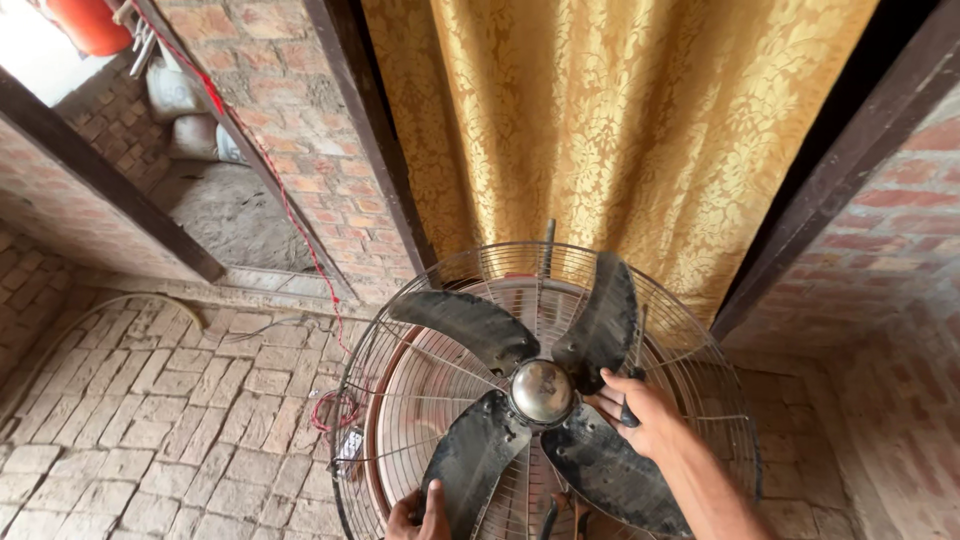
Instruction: The person uses a screwdriver to remove the central nut from a standing fan, detaching the fan blades. They then reattach the fan blades and tighten the nut to secure them back onto the motor shaft.
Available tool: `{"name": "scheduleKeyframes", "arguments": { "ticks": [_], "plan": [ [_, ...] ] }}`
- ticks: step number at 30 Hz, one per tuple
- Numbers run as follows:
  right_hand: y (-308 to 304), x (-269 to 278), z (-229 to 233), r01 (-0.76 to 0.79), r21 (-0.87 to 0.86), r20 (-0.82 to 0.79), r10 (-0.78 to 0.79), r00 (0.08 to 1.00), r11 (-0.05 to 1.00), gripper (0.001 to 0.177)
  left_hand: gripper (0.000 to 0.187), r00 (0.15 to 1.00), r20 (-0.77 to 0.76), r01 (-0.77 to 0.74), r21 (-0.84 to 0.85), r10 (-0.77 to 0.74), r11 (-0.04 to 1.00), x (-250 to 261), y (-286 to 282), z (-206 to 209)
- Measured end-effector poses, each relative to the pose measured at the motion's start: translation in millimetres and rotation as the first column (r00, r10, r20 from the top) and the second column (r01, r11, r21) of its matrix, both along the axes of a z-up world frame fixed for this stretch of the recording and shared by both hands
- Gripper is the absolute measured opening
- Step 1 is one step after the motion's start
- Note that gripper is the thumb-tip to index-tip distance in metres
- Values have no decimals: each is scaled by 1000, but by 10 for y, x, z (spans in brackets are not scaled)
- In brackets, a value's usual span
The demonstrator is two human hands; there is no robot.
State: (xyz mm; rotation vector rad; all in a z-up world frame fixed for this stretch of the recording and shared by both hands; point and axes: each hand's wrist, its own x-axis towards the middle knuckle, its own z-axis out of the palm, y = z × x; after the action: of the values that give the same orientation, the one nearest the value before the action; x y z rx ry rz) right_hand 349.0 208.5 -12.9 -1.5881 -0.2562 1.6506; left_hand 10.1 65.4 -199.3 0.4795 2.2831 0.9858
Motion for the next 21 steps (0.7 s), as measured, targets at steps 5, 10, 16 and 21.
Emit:
{"name": "scheduleKeyframes", "arguments": {
  "ticks": [5, 10, 16, 21],
  "plan": [
    [44, 9, -136, 1, -22, -44, -2, 999, 1000, 55, 63, 1000, 12, 12, 124, -14, 992, 33, -26, -193],
    [91, -32, -205, 16, -32, -49, -17, 999, 999, 65, 56, 962, -190, 206, 24, -198, 978, 10, -4, -317],
    [93, -10, -344, 22, -35, -66, -24, 998, 999, 69, 66, 995, -22, 96, -3, -96, 995, 64, 6, -365],
    [89, 60, -484, 17, -34, -94, -20, 995, 999, 69, 78, 995, -53, 82, 9, -82, 997, 180, -87, -191]
  ]
}}
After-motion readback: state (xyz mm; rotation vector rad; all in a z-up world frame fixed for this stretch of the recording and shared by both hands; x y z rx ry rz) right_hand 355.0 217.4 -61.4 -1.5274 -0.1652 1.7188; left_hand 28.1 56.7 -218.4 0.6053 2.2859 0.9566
